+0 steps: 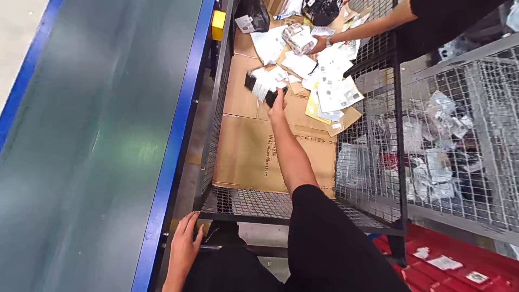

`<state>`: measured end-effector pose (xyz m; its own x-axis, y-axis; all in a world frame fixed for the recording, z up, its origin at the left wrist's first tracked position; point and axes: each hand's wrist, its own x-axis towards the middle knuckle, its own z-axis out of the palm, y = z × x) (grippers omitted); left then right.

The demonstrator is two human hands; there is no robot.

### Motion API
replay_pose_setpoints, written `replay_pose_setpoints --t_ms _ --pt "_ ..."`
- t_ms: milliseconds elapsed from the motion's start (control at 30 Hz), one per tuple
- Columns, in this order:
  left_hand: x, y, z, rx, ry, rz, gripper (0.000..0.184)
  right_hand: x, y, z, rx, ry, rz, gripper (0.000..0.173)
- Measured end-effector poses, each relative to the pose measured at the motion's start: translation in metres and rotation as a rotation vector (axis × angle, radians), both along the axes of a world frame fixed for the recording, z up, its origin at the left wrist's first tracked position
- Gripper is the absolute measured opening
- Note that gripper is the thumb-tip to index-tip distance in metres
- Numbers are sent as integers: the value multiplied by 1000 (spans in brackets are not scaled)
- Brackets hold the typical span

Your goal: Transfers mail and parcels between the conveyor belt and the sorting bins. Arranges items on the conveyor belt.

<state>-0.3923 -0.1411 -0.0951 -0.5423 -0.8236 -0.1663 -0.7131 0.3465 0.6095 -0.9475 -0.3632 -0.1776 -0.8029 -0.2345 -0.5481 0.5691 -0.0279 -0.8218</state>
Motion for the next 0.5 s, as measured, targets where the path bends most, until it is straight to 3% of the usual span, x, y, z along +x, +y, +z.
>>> replay_pose_setpoints --t_ms 133,233,333,500 --pt "-15 -12 4 -31 39 9 44 -68 -62 68 -427 122 106 86" --pt "-25 -17 1 -40 63 -5 44 -78 -81 90 -446 265 217 77" --pt "-29 -15 0 -36 82 -14 42 -51 -75 82 -321 326 403 71" --pt "-20 -5 2 -27 68 -4 38 15 -13 9 -90 284 620 63"
